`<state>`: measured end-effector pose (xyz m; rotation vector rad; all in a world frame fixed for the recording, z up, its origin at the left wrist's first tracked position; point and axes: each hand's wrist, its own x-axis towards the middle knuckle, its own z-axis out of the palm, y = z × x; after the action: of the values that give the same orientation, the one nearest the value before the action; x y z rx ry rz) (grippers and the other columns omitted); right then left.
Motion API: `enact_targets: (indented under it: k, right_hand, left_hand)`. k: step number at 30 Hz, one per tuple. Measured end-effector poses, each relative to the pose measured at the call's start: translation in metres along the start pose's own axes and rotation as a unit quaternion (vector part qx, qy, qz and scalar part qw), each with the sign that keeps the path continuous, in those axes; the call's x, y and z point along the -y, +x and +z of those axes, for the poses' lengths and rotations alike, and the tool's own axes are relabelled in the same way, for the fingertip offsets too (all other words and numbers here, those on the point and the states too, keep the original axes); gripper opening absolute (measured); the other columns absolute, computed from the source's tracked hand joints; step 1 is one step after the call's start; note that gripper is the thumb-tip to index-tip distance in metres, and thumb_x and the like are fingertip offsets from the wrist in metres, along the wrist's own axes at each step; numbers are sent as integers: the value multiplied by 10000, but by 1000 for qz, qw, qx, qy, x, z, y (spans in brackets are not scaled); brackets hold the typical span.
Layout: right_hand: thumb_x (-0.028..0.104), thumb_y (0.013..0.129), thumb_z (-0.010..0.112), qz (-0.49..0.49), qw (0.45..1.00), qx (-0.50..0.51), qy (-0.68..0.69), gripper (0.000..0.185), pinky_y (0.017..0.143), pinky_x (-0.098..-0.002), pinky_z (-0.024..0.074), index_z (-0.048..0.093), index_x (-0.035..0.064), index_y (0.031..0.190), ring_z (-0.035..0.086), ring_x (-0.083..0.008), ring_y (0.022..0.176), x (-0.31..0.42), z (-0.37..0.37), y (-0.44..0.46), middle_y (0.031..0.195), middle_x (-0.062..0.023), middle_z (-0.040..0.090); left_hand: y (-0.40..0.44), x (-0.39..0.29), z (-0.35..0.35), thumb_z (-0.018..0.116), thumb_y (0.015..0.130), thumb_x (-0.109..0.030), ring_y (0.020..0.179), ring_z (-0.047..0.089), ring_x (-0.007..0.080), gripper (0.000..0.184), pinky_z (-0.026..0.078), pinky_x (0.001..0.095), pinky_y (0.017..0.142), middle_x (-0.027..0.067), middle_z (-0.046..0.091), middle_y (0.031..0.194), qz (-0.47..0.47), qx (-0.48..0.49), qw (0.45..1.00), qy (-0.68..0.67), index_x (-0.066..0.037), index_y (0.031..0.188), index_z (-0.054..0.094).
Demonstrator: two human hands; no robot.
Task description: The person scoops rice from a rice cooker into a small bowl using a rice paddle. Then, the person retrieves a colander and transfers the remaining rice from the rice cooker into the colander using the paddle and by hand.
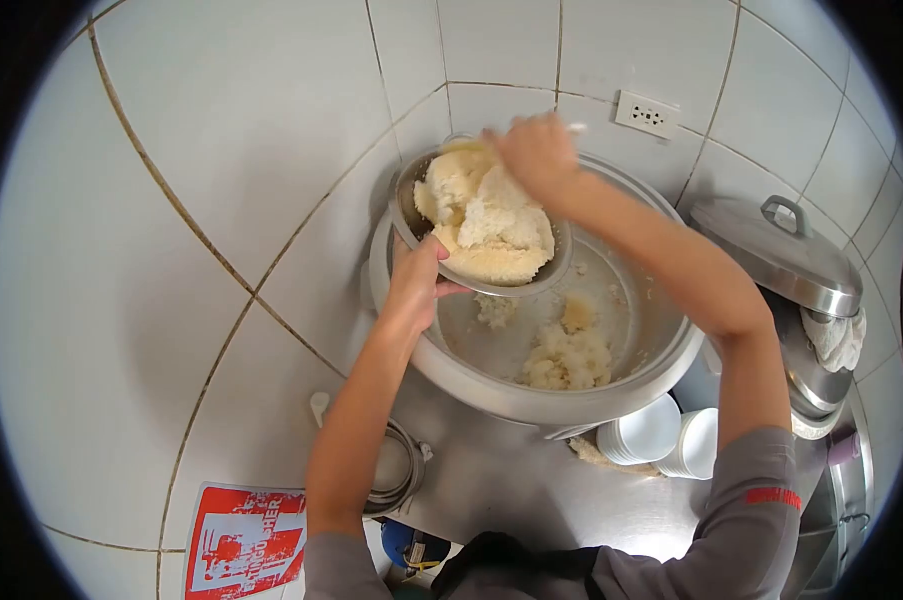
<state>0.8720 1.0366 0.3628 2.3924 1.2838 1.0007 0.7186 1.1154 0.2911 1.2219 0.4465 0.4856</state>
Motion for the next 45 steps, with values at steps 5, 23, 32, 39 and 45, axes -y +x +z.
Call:
enact_targets:
  k: [5, 23, 32, 39, 45]
  right_hand:
    - [121, 791, 476, -8, 992, -15, 128, 319, 566, -375, 462, 563, 229, 1078, 610, -247, 672, -39, -54, -31, 737, -81, 605]
    - [139, 734, 535, -15, 917, 399, 18, 332, 737, -373, 462, 596, 210, 1053, 564, -230, 956, -87, 71, -116, 962, -25, 616]
    - [262, 816, 507, -57, 941, 228, 245, 190, 660, -373, 465, 602, 141, 929, 599, -273, 806, -27, 172, -65, 880, -93, 626]
    - [345, 851, 470, -193, 874, 216, 391, 253, 640, -361, 460, 606, 187, 994, 599, -225, 717, -19, 178, -109, 763, -54, 625]
    - [254, 812, 506, -375, 843, 142, 357, 214, 636, -354, 459, 620, 240, 993, 586, -247, 693, -6, 133, -109, 759, -60, 622]
  left_hand:
    - [3, -2, -7, 420, 749, -100, 897, 550, 261, 366, 488, 409, 768, 179, 501, 1056, -36, 36, 996, -70, 92, 1061, 412]
    - [1, 6, -3, 448, 760, -89, 894, 560, 235, 313, 492, 401, 770, 156, 529, 1022, 14, -25, 993, -118, 69, 1030, 445]
    - [5, 8, -5, 449, 751, -56, 904, 555, 223, 329, 478, 408, 779, 129, 524, 1019, 28, -48, 988, -144, 23, 1070, 420]
    - [8, 11, -8, 445, 744, -31, 913, 553, 224, 378, 486, 428, 779, 115, 513, 1020, 44, -40, 988, -144, 21, 1113, 386]
    - [6, 8, -5, 448, 746, -34, 879, 563, 231, 381, 502, 423, 762, 114, 511, 1018, 39, -48, 989, -136, 19, 1118, 380]
